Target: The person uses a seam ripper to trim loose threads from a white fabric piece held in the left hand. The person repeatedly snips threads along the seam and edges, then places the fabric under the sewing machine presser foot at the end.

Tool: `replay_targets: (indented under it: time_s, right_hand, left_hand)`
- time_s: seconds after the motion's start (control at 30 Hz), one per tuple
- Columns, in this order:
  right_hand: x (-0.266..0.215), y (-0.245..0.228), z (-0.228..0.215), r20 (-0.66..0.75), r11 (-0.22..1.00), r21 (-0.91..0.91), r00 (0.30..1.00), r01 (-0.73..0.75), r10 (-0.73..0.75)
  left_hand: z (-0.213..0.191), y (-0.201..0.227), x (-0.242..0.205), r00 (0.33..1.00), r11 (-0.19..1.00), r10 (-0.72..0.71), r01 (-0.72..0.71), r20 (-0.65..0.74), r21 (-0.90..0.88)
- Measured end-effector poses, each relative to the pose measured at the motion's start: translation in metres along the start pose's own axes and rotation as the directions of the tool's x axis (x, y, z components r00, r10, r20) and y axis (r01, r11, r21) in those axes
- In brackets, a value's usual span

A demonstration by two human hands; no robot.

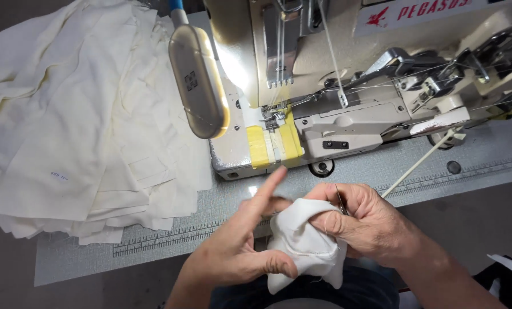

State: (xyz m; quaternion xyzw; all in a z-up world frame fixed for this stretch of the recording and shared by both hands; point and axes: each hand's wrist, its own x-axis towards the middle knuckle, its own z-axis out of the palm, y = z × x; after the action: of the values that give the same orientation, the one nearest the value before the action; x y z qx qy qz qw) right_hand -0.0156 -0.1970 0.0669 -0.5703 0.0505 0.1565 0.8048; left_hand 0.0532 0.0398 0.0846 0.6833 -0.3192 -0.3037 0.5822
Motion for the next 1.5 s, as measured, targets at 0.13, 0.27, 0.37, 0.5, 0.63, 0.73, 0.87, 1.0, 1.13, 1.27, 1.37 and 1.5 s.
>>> replay_targets:
  time_s: [0.13, 0.27, 0.37, 0.5, 0.63, 0.73, 0.87, 1.0, 1.13, 1.27, 1.37, 1.5]
  right_hand:
    - [0.003, -0.007, -0.008, -0.001, 0.944, -0.219, 0.968, 0.245, -0.252]
    - [0.005, -0.002, -0.010, -0.251, 0.957, -0.188, 0.931, 0.222, -0.266]
    - [0.010, 0.000, 0.002, -0.265, 0.927, -0.300, 0.914, 0.225, -0.308]
    - [0.015, -0.007, 0.014, -0.272, 0.850, -0.496, 0.899, 0.175, -0.344]
    - [0.016, -0.007, 0.021, -0.208, 0.864, -0.491, 0.947, 0.116, -0.245]
    - [0.015, -0.005, 0.007, -0.211, 0.848, -0.522, 0.950, 0.089, -0.229]
    - [0.014, 0.000, -0.003, -0.176, 0.841, -0.536, 0.966, 0.066, -0.189]
    - [0.019, -0.014, -0.005, -0.340, 0.841, -0.541, 0.918, -0.016, -0.201]
    - [-0.008, -0.019, 0.011, -0.203, 0.475, -0.866, 0.755, 0.160, -0.624]
    - [-0.009, -0.013, 0.034, 0.143, 0.223, -0.872, 0.662, 0.435, -0.736]
    - [-0.004, -0.002, 0.035, 0.327, -0.052, -0.906, 0.617, 0.421, -0.715]
    - [0.002, 0.005, 0.038, 0.382, -0.111, -0.903, 0.659, 0.415, -0.648]
  left_hand:
    - [0.007, -0.031, 0.008, 0.987, 0.921, -0.125, 0.154, 0.101, -0.359]
    - [-0.002, -0.054, -0.003, 0.980, 0.763, -0.127, -0.004, -0.156, -0.646]
    - [0.013, -0.057, -0.005, 0.959, 0.329, -0.191, -0.137, -0.208, -0.934]
    - [0.040, -0.057, -0.007, 0.939, 0.152, -0.344, 0.046, -0.010, -0.987]
    - [0.047, -0.038, -0.009, 0.803, 0.339, -0.591, 0.157, -0.080, -0.928]
    - [0.046, -0.076, -0.006, 0.794, 0.558, -0.415, -0.163, -0.444, -0.814]
    - [0.048, -0.081, -0.004, 0.753, 0.391, -0.491, -0.259, -0.438, -0.883]
    - [0.046, -0.040, 0.004, 0.596, 0.243, -0.739, -0.197, -0.313, -0.950]
    - [0.043, -0.044, 0.004, 0.700, 0.310, -0.609, -0.222, -0.373, -0.924]
    - [0.051, -0.055, 0.005, 0.706, 0.371, -0.576, -0.223, -0.412, -0.901]
    - [0.054, -0.052, 0.000, 0.818, 0.518, -0.368, -0.216, -0.443, -0.828]
    - [0.057, -0.056, -0.005, 0.832, 0.854, -0.170, -0.143, -0.528, -0.500]
